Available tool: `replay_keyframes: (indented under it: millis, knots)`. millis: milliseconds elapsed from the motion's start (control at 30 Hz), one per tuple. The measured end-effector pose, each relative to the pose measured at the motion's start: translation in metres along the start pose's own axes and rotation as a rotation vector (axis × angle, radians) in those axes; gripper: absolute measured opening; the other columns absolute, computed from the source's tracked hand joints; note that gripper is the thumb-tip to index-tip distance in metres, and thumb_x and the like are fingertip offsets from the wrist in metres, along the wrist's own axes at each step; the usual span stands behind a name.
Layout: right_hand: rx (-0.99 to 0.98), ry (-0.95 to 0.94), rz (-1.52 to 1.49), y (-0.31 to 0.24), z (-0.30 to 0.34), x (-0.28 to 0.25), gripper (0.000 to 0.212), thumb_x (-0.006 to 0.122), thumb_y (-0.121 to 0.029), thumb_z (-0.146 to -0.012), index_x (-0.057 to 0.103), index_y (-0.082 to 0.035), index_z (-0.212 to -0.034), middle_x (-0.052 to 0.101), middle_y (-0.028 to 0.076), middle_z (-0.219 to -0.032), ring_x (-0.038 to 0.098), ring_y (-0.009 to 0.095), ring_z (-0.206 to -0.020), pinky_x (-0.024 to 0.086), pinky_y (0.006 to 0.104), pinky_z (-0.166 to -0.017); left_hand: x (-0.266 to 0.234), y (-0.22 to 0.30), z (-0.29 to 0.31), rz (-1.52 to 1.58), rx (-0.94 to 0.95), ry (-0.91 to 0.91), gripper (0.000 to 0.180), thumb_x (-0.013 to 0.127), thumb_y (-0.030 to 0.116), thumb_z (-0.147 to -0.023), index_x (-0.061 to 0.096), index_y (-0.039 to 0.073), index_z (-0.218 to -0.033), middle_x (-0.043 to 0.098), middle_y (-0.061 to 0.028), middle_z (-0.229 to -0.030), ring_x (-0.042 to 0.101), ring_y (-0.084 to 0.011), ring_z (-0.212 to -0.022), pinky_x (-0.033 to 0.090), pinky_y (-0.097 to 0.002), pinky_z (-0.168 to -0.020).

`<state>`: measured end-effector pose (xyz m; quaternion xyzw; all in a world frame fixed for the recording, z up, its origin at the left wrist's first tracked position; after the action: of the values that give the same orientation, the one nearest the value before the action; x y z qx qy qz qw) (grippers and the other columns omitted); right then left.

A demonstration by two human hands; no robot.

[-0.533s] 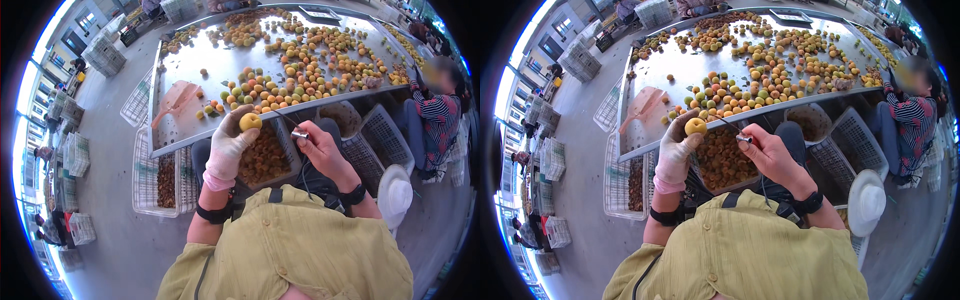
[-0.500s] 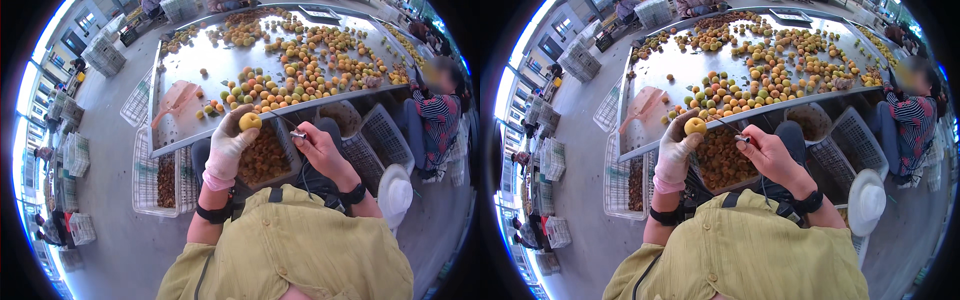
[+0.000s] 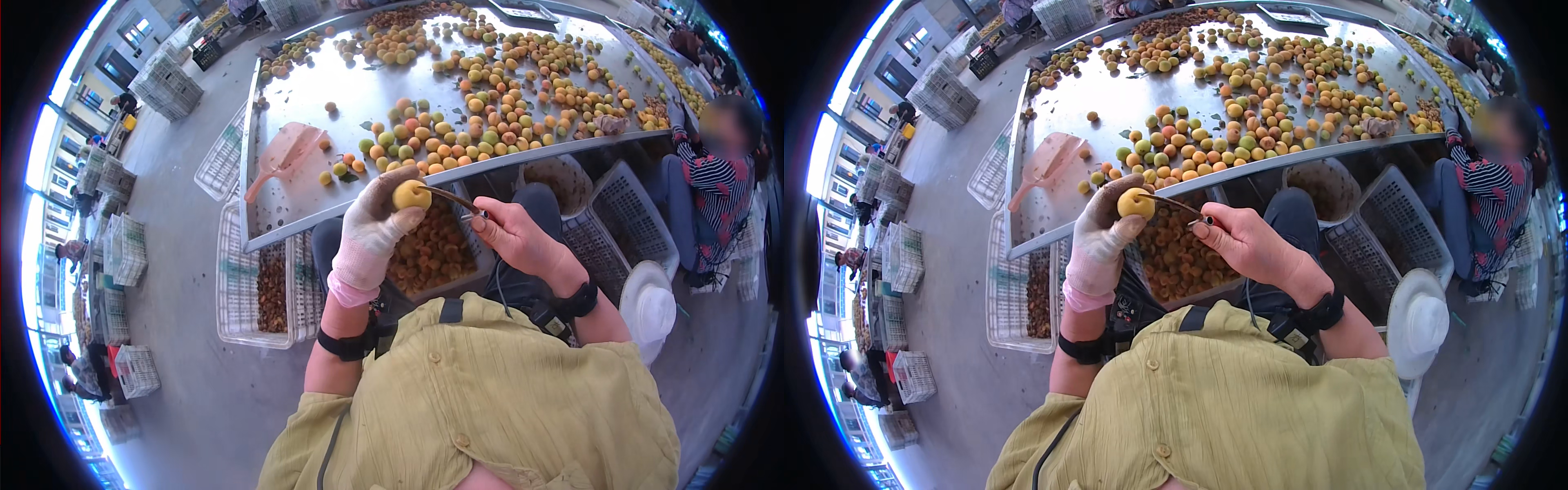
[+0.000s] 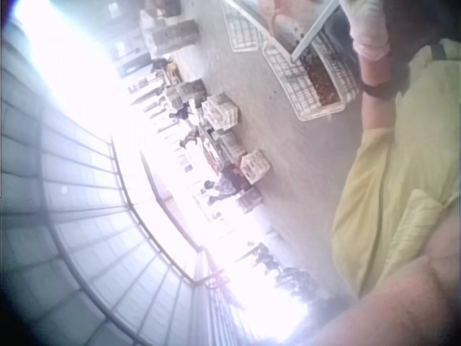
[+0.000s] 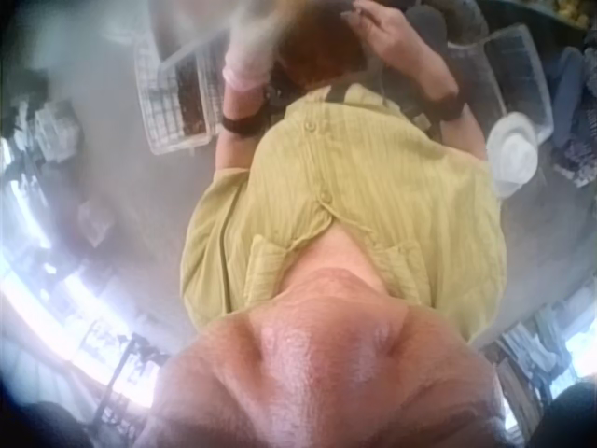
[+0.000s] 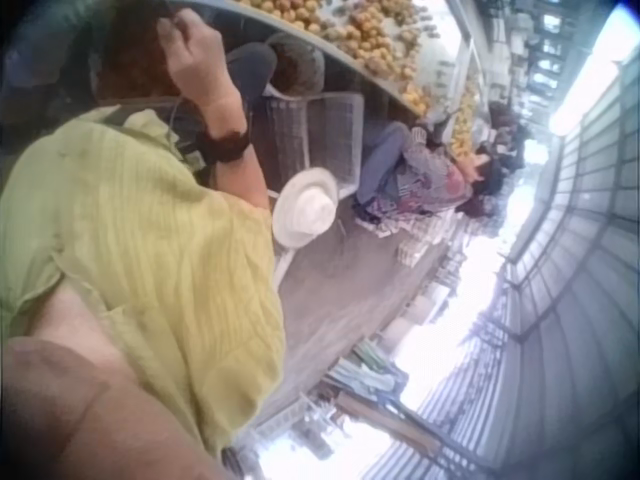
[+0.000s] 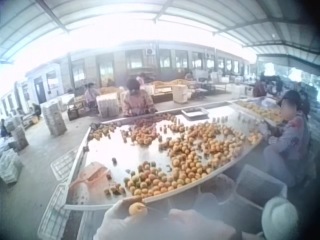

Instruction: Pitting and sorting apricots at an agricultural processing table using a small tool.

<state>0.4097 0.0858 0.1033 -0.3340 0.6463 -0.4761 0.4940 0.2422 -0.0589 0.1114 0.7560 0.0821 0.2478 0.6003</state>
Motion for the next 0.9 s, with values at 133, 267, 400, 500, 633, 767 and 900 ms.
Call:
replay_keyframes:
  millis: [133,267,400,500,633,767,900]
  knots:
    - [-0.06,0.036,-0.082,-0.003,0.0,0.001,0.042,0.054,-0.041,-0.103,0.051,-0.001,-0.091,0.041,0.008,-0.065,0.037,0.01,-0.065,0.037,0.0299,-0.057,-0.002,0.003,-0.001,0.008,0.012,-0.013,0.058,0.08,0.012,-0.084,0.054,-0.003,-0.134,0.059,-0.0092,-0.131,0.056,-0.0168,-0.117,0.044,-0.0305,-0.105]
    - [-0.03,0.04,0.055,-0.005,-0.001,-0.001,0.041,0.054,-0.039,-0.103,0.05,-0.001,-0.09,0.04,0.008,-0.062,0.036,0.012,-0.061,0.036,0.031,-0.055,-0.004,0.002,-0.004,-0.013,0.001,-0.002,0.057,0.079,0.011,-0.084,0.054,-0.003,-0.134,0.06,-0.0091,-0.129,0.056,-0.0165,-0.117,0.044,-0.0305,-0.104]
    - [-0.046,0.067,0.157,-0.005,-0.003,-0.001,0.039,0.056,-0.038,-0.103,0.05,-0.001,-0.089,0.04,0.009,-0.06,0.035,0.015,-0.058,0.036,0.0317,-0.053,-0.006,0.001,-0.004,-0.033,0.021,0.008,0.057,0.079,0.009,-0.084,0.054,-0.003,-0.134,0.06,-0.0092,-0.128,0.056,-0.0162,-0.117,0.045,-0.0305,-0.103]
    - [-0.046,0.102,0.113,0.0,-0.006,0.01,0.038,0.056,-0.036,-0.103,0.05,-0.001,-0.09,0.041,0.01,-0.06,0.035,0.015,-0.058,0.036,0.0321,-0.053,-0.001,-0.005,-0.002,0.079,0.026,0.048,0.057,0.079,0.008,-0.084,0.054,-0.003,-0.134,0.06,-0.0096,-0.128,0.057,-0.0166,-0.117,0.045,-0.0308,-0.103]
    - [-0.045,0.132,0.021,0.002,-0.012,0.021,0.037,0.056,-0.035,-0.103,0.051,0.0,-0.091,0.044,0.012,-0.06,0.037,0.015,-0.057,0.038,0.0326,-0.054,0.007,-0.014,-0.003,0.373,0.023,0.062,0.059,0.08,0.01,-0.083,0.053,-0.004,-0.134,0.06,-0.0098,-0.127,0.057,-0.0168,-0.117,0.046,-0.0314,-0.103]
    - [0.027,0.018,0.192,-0.008,-0.011,0.005,0.036,0.056,-0.034,-0.103,0.053,0.0,-0.094,0.048,0.015,-0.061,0.04,0.017,-0.057,0.04,0.034,-0.055,-0.005,-0.004,-0.009,-0.046,-0.039,-0.006,0.068,0.083,0.019,-0.081,0.05,-0.004,-0.136,0.062,-0.011,-0.123,0.06,-0.0186,-0.114,0.048,-0.033,-0.1]
    - [0.036,0.091,0.113,-0.012,-0.012,0.022,0.033,0.056,-0.031,-0.103,0.054,0.001,-0.098,0.055,0.018,-0.066,0.051,0.026,-0.058,0.045,0.0363,-0.059,0.006,-0.012,-0.006,0.131,-0.111,0.007,0.081,0.087,0.034,-0.077,0.047,-0.003,-0.138,0.065,-0.0137,-0.117,0.063,-0.022,-0.109,0.05,-0.0349,-0.099]
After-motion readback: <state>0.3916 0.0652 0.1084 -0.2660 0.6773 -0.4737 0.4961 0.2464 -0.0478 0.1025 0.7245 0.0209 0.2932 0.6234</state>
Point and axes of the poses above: each hand's wrist, its own z-axis away from the middle knuckle, its own x-axis out of the palm, y = z × x, the point moved 3 cm from there along -z, towards the middle knuckle
